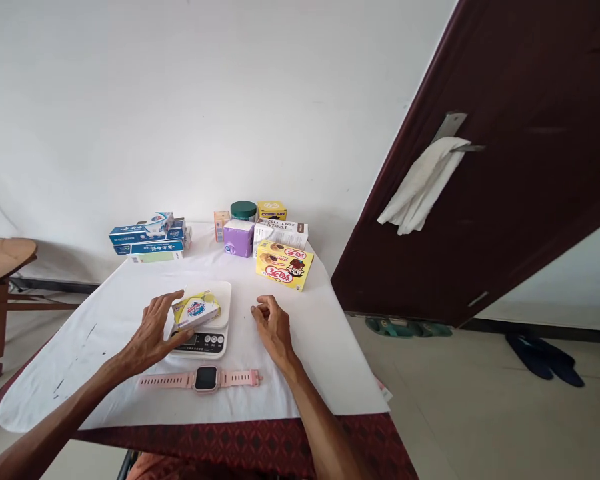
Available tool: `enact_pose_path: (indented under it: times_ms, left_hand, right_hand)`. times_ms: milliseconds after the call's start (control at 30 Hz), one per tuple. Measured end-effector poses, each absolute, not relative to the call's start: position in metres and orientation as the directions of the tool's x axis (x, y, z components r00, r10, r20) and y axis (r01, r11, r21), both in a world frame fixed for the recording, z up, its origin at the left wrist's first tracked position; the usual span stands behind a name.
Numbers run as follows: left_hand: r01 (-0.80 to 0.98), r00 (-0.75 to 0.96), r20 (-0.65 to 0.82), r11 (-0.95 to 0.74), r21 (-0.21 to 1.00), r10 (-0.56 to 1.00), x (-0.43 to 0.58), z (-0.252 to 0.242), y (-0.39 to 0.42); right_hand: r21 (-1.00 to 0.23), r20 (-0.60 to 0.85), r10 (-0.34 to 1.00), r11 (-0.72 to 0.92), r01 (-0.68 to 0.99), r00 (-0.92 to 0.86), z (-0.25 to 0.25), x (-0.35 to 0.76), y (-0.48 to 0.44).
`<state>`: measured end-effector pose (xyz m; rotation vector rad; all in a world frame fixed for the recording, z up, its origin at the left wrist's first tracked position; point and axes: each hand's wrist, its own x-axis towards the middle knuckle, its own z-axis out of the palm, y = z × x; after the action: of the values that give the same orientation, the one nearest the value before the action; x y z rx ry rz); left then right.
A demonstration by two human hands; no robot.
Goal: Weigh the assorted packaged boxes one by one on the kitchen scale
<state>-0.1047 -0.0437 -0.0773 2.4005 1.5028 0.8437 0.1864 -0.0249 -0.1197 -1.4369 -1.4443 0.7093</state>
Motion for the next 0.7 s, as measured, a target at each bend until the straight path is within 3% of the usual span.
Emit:
enact_pose_path:
  times_ms: [233, 600, 700]
  left_hand:
    - [0.809, 0.358, 0.386, -0.489, 0.327, 0.850, -0.097, -0.062, -0.038]
    - [0.866, 0.339, 0.219, -0.395, 0.308, 0.915, -0.089, -0.046, -0.035]
    - [0.860, 0.330, 0.162, -0.367, 0.355, 0.930, -0.086, -0.036, -0.030]
  right_hand:
    - [-0.824, 0.245, 0.959, 0.127, 0.552, 0.146, -0.120, 0.179, -0.024]
    - [-0.616, 0.257, 0.966, 0.141, 0.775, 0.028, -0.114, 0.172, -0.011]
    - [-0.579, 0.294, 0.956, 0.171, 0.797, 0.008, -0.117, 0.169, -0.017]
